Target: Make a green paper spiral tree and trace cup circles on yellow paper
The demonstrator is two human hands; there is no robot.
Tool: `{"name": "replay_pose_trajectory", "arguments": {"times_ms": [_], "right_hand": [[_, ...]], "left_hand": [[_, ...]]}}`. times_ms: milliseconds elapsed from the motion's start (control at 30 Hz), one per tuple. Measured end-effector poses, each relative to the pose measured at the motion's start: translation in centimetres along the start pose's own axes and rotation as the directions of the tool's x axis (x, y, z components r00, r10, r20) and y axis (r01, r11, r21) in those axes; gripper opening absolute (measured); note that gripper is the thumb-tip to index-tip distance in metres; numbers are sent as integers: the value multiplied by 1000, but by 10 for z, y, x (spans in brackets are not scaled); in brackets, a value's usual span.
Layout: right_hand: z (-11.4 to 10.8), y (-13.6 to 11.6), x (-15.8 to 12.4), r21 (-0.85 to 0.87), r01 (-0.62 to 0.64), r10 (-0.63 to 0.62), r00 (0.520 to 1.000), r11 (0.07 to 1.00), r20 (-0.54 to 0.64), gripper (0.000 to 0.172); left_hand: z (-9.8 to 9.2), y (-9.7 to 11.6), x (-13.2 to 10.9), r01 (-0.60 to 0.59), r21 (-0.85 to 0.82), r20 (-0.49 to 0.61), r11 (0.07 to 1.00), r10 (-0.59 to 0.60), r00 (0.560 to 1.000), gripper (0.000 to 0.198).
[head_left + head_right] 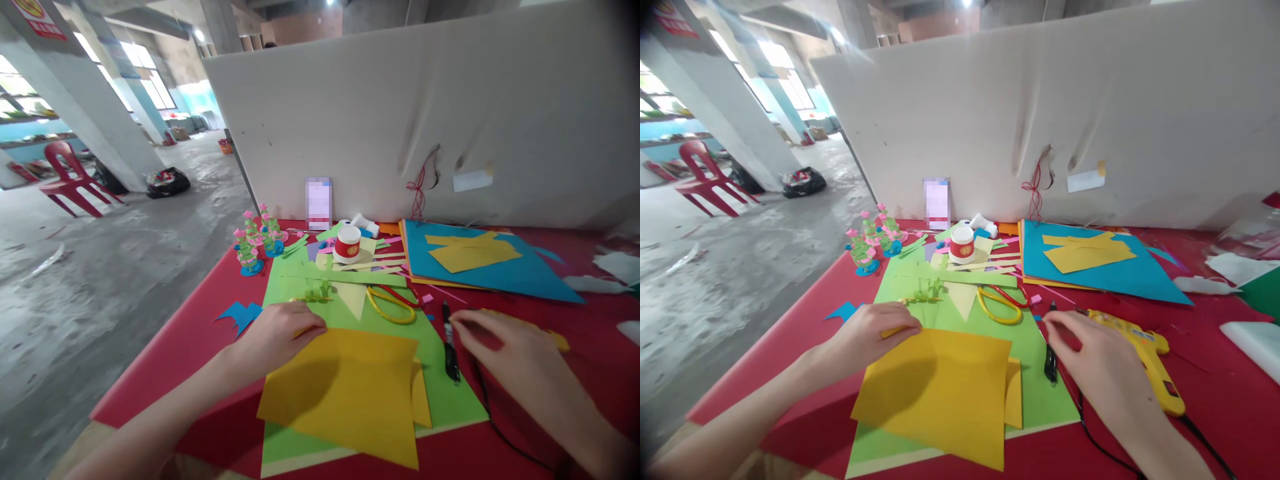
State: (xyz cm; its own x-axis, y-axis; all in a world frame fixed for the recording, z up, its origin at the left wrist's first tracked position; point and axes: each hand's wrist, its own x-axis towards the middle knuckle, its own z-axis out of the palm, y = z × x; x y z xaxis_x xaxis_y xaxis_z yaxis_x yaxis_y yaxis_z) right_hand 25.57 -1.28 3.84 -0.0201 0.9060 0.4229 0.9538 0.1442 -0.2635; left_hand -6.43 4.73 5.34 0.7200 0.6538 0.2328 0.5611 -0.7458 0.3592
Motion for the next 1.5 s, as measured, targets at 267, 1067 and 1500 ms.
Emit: {"name": "replay_pose_trajectory", "arguments": {"times_ms": [267,1067,1500], "right_hand": [[12,-85,8,275,171,-220,962,946,161,14],[-6,-90,35,349,9,-94,969,937,227,16],[-2,-58,35,768,-366,383,908,525,171,33]], "left_hand": [[11,20,19,-90,-30,-11,996,89,996,17],[-35,-23,13,269,-309,-221,912,-344,913,4],[46,-4,7,317,-896,152,312,-453,878,76]]}}
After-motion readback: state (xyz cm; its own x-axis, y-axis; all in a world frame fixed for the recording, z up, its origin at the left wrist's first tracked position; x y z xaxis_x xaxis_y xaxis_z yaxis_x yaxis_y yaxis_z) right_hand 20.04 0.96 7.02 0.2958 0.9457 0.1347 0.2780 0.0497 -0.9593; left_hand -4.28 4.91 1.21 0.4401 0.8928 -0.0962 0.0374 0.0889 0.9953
